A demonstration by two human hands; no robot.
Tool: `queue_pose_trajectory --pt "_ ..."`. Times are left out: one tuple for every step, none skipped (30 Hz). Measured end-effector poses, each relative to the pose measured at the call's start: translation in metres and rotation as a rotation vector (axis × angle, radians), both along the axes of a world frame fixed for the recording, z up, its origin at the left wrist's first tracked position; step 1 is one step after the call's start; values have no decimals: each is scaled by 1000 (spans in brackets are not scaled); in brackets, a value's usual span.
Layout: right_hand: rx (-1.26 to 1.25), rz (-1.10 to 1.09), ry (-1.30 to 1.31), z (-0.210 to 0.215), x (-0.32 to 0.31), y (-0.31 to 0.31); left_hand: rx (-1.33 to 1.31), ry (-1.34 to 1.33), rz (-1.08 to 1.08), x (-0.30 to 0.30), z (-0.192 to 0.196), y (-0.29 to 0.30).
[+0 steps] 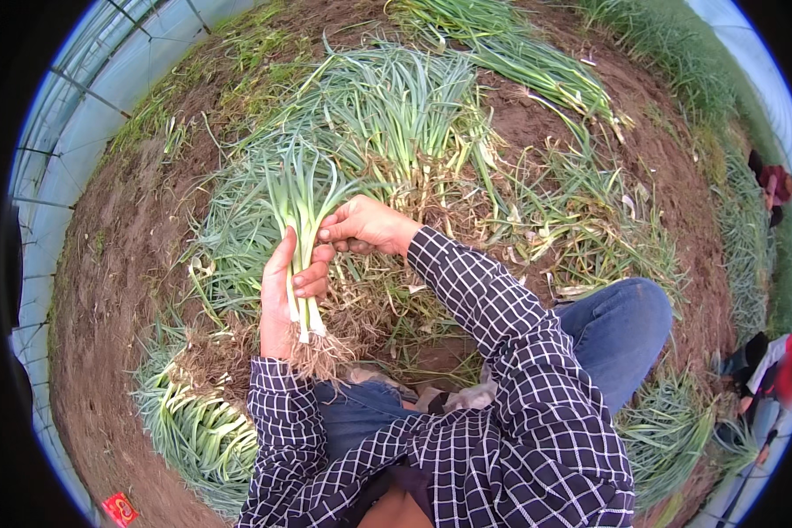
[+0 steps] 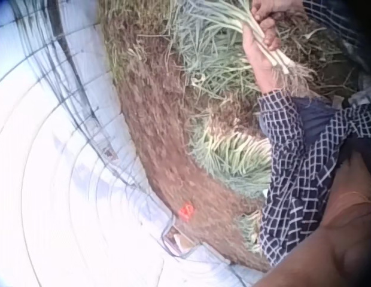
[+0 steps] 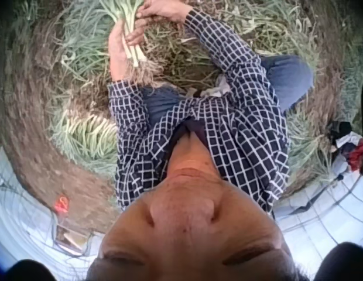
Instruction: The person sits on the ground inside a greenhouse and sorts harvested green onions by hand. They gather individual stalks into a bundle, trim the roots, and place the cleaned bunches aside.
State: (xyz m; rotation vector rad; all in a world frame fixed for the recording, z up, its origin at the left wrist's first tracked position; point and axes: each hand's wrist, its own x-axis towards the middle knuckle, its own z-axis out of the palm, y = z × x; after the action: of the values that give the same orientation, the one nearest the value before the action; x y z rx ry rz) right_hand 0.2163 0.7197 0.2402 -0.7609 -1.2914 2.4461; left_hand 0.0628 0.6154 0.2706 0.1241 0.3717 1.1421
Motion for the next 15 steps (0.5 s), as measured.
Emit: queue_pose_trajectory --pt "-23 9 11 -3 2 0 -19 40 9 2 2 -1" --pt "23 -26 -72 2 8 1 14 17 -4 3 -1 0" --pt "89 -68 -147 -10 14 7 -28 30 32 4 0 0" --pt "103 -106 -218 -12 21 14 -70 46 75 4 4 -2" --pt "115 -157 -296 -15 35 22 -113 57 106 7 10 -3" --pt "184 -299 -383 -23 50 30 -102 123 247 10 21 -7" --pt "256 -435 -466 -32 66 39 2 135 312 -1 24 -13" --pt "292 -654 -492 -56 93 54 63 17 358 -13 28 -13" --pt "329 -876 -515 -85 122 69 128 -238 314 -26 40 -8" --pt "665 -966 -887 -110 148 76 186 -334 362 -46 37 -6" --pt "1006 -1006 -1253 -117 156 77 343 -467 313 -58 41 -5" --pt "1033 -952 -1237 -125 161 75 382 -399 404 -61 44 -9" --pt "916 -846 -1108 -124 150 68 420 -321 509 -63 50 -15" --pt "799 -747 -981 -118 132 62 392 -244 575 -62 50 -15" --pt "682 -647 -854 -115 113 56 354 -220 576 -65 38 -15"
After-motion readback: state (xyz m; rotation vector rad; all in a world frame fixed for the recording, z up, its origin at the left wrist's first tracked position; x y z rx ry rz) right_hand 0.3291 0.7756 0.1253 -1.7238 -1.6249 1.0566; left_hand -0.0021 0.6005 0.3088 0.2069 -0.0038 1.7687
